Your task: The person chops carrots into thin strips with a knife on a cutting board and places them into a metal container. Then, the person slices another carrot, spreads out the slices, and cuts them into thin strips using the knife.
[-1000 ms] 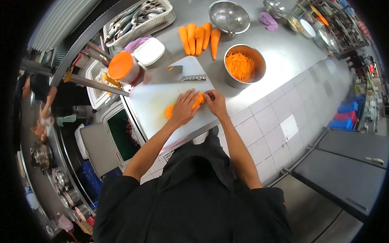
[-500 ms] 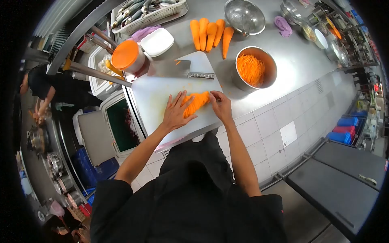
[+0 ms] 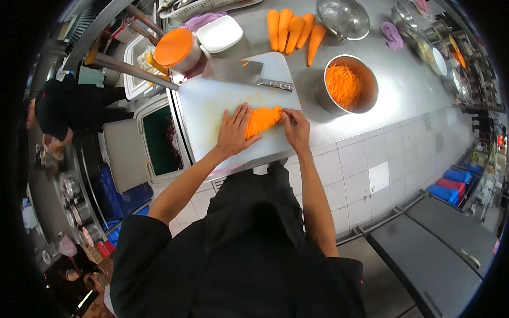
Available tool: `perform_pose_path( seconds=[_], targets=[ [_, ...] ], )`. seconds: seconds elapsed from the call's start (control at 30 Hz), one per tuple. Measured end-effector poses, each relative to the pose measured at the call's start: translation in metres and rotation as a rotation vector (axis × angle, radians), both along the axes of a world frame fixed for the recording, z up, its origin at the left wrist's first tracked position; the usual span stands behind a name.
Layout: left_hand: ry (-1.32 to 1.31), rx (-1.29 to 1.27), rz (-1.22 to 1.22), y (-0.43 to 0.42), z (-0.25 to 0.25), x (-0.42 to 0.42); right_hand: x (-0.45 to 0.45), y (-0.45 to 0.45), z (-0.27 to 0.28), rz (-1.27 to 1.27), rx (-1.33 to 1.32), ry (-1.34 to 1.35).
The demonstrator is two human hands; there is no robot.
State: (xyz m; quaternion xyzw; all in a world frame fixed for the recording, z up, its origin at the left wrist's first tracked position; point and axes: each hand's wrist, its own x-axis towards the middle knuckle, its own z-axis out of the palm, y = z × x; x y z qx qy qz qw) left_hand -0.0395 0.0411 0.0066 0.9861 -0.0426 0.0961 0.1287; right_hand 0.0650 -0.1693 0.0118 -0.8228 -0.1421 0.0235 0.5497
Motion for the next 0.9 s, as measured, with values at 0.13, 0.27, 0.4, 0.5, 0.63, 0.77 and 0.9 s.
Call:
perform_pose_path(
  seconds=[0.13,0.27,0.4,0.5,0.63,0.77,0.9],
  targets=[
    [0.078,0.026,0.045,-0.002,0.013,-0.001,0.001,0.0,-0.002,0.001,0.04,0.033],
    [0.082,-0.004,-0.003,-0.008,0.032,0.012,0.004,-0.005,-0.004,-0.08,0.095,0.112],
    [0.032,-0.1,-0.209,-0.035,0.031,0.044,0.006,-0.008,-0.006,-0.086,0.258,0.223],
    [0.016,-0.015,-0.262,-0.037,0.006,0.049,0.005,-0.002,0.017,-0.122,0.01,0.092],
    [0.138,-0.99,-0.266,-0.043,-0.012,0.054,-0.029,0.036,0.248,0.224,0.037,-0.218],
    [-0.045,-0.019,-0.253,-0.041,0.011,0.049,-0.076,0.031,0.403,0.372,0.367,-0.663],
    [-0.031,-0.053,-0.241,-0.04,0.014,0.053,-0.089,0.016,0.436,0.442,0.352,-0.51]
  ],
)
